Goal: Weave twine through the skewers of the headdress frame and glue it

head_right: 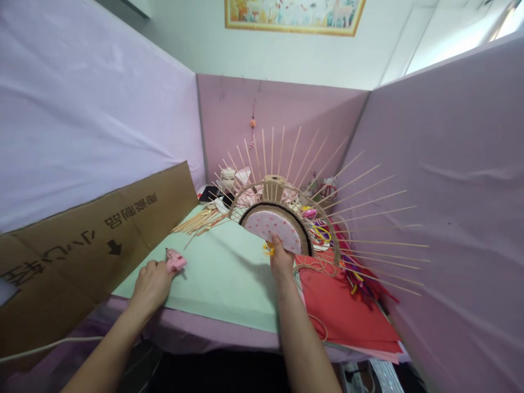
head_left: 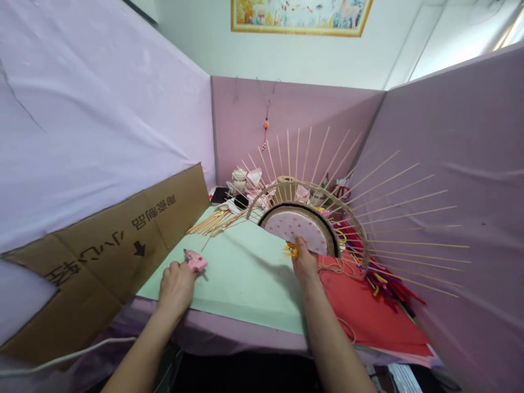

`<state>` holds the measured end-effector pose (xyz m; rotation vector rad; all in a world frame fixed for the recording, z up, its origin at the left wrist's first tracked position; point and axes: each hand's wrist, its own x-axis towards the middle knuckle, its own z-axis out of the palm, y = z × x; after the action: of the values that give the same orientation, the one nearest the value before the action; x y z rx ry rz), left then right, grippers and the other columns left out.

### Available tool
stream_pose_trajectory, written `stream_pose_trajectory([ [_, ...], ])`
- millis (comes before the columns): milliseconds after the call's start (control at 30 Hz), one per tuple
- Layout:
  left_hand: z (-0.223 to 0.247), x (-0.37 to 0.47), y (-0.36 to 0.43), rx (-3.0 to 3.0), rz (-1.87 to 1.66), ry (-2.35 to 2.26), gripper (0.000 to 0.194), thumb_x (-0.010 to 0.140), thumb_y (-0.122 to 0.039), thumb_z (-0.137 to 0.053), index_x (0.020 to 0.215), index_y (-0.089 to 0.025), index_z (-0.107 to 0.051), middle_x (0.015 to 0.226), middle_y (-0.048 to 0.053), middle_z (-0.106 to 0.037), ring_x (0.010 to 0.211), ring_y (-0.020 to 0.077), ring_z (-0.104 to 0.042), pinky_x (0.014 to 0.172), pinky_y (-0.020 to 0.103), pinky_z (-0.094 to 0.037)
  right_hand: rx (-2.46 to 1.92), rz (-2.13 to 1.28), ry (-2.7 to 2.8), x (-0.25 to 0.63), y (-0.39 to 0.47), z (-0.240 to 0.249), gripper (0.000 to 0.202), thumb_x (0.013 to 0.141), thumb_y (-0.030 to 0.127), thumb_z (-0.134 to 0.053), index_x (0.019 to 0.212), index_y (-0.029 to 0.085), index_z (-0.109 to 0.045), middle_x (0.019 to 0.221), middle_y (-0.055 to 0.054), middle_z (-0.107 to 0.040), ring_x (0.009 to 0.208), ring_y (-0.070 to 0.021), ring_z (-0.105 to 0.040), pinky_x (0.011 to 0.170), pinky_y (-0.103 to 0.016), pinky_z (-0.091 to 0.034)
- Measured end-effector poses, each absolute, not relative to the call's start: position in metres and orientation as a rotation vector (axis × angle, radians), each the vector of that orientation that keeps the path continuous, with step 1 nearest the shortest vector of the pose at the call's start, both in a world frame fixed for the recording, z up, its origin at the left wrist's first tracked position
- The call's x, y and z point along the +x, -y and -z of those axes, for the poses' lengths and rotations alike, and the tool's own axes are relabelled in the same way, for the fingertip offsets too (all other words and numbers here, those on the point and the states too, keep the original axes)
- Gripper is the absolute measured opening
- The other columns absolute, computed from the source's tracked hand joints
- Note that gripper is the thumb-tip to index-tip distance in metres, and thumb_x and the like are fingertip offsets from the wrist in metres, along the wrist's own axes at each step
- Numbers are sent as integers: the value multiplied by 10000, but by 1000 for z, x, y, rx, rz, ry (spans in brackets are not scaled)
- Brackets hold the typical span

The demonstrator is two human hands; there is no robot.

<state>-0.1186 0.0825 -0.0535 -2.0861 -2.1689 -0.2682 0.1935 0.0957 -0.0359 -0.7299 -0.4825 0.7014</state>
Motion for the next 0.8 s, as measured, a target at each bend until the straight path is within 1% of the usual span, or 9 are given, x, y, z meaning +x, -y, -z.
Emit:
stream_pose_trajectory([
  [200,48,-109,-102,-2068,358,2182,454,832,-382,-456,1053,-14,-604,1025,234,-569,979,337,-505,834,394,-384,-732,-705,517,194,-98,39,485,607,319,-767,1060,206,-636,993,-28,-727,883,-185,-686,872,-367,-542],
  [300,33,-105,-98,-2033,336,2193,455,805,-406,-486,1071,-56,-604,1059,229,-556,1003,372,-498,811,447,-388,-750,-731,515,194,-101,44,467,607,320,-775,1038,194,-647,977,-29,-730,887,-182,-685,894,-370,-531],
  [367,14,-94,-91,-2046,414,2149,425,811,-395,-490,1091,-96,-601,1084,221,-556,1025,390,-492,810,488,-385,-755,-750,534,194,-103,49,438,627,325,-768,1025,187,-651,991,-35,-729,907,-184,-681,915,-380,-520],
  [400,1,-84,-88,-2085,518,2086,408,825,-385,-485,1109,-114,-598,1104,213,-557,1041,387,-489,820,496,-384,-758,-755,547,194,-104,52,429,637,328,-764,1026,186,-651,1006,-38,-726,921,-187,-679,924,-386,-516],
  [467,-27,-55,-84,-2145,867,1873,374,850,-322,-475,1167,-154,-578,1161,182,-560,1092,361,-482,868,491,-377,-768,-752,575,193,-104,55,434,648,334,-758,1041,187,-647,1042,-46,-720,954,-194,-671,938,-399,-508],
  [533,-54,-19,-85,-2260,1244,1474,308,872,-254,-459,1130,-166,-601,1159,147,-573,1096,299,-497,917,441,-378,-783,-745,591,192,-104,56,452,646,347,-758,1055,189,-645,1051,-53,-720,974,-204,-666,934,-412,-511],
  [600,-78,18,-91,-2343,1508,1095,290,887,-171,-417,1089,-188,-624,1105,106,-598,1063,241,-524,942,393,-384,-791,-739,599,191,-103,55,461,638,361,-761,1049,186,-649,1036,-60,-725,977,-215,-666,920,-419,-520],
  [667,-95,47,-99,-2347,1636,897,312,880,-123,-406,1085,-187,-633,1082,97,-597,1060,227,-524,943,383,-391,-782,-755,605,190,-102,53,445,632,369,-763,1023,182,-659,1013,-64,-732,966,-221,-670,906,-420,-528],
  [800,-113,76,-118,-2277,1753,808,338,863,-94,-416,1105,-178,-637,1051,97,-580,1045,226,-505,931,382,-399,-766,-800,600,189,-101,52,389,641,366,-761,971,175,-679,986,-62,-739,928,-217,-678,894,-405,-534],
])
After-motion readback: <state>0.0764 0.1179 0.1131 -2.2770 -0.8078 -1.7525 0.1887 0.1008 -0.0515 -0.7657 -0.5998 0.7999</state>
